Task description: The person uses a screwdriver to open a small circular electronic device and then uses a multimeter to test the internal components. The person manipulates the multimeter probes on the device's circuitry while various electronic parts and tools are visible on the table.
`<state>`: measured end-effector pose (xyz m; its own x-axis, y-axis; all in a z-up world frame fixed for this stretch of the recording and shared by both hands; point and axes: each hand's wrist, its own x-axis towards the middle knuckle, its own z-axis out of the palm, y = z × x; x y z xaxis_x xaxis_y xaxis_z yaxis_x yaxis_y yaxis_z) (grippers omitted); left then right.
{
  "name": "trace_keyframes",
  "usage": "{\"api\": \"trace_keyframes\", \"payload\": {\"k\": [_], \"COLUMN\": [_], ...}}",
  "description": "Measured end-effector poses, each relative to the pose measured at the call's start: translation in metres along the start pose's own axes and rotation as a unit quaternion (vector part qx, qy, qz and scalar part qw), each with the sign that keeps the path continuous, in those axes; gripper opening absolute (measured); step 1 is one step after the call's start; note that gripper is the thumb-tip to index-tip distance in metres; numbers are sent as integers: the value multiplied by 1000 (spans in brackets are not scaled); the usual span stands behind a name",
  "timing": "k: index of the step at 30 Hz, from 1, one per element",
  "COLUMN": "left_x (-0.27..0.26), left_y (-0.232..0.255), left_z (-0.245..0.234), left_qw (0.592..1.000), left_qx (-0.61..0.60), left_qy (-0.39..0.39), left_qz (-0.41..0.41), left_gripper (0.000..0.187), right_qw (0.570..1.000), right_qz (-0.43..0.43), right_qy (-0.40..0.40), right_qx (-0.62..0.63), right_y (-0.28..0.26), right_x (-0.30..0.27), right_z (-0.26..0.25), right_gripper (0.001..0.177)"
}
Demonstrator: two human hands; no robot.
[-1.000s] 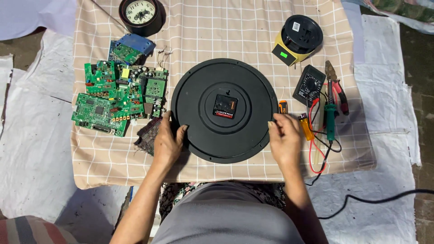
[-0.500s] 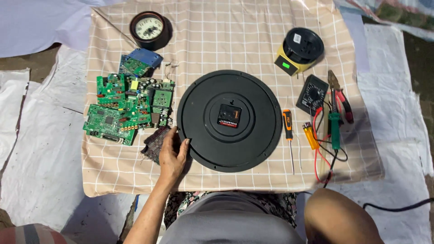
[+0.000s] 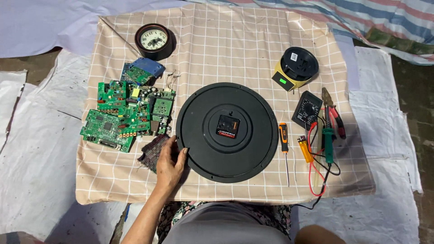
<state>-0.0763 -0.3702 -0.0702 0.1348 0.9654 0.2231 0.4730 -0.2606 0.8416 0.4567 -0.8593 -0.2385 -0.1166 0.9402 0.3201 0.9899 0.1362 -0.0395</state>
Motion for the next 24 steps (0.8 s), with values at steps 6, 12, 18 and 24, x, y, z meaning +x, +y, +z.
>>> {"api": "trace_keyframes", "payload": {"k": [6,12,18,24], "left_x": [-10,-8,2,20], "left_y": [2,10,19,13], "left_z": [1,5,13,24], "left_qw": [1000,997,993,987], "left_qx": [7,-3,12,24], "left_qy": [24,56,69,56], "left_qz": [6,46,95,146], "left_gripper": [52,42,31,29], "right_qw": [828,910,912,912], "right_qz": [202,157,161,157], "right_qy": [249,295,305,306], "right_qx": [459,245,223,222], "right_y": [-204,-194,-193,-195], "right_x": [454,433,436,438], "right_z": [-100,12,14,11], "right_gripper": [26,29,26,27]}}
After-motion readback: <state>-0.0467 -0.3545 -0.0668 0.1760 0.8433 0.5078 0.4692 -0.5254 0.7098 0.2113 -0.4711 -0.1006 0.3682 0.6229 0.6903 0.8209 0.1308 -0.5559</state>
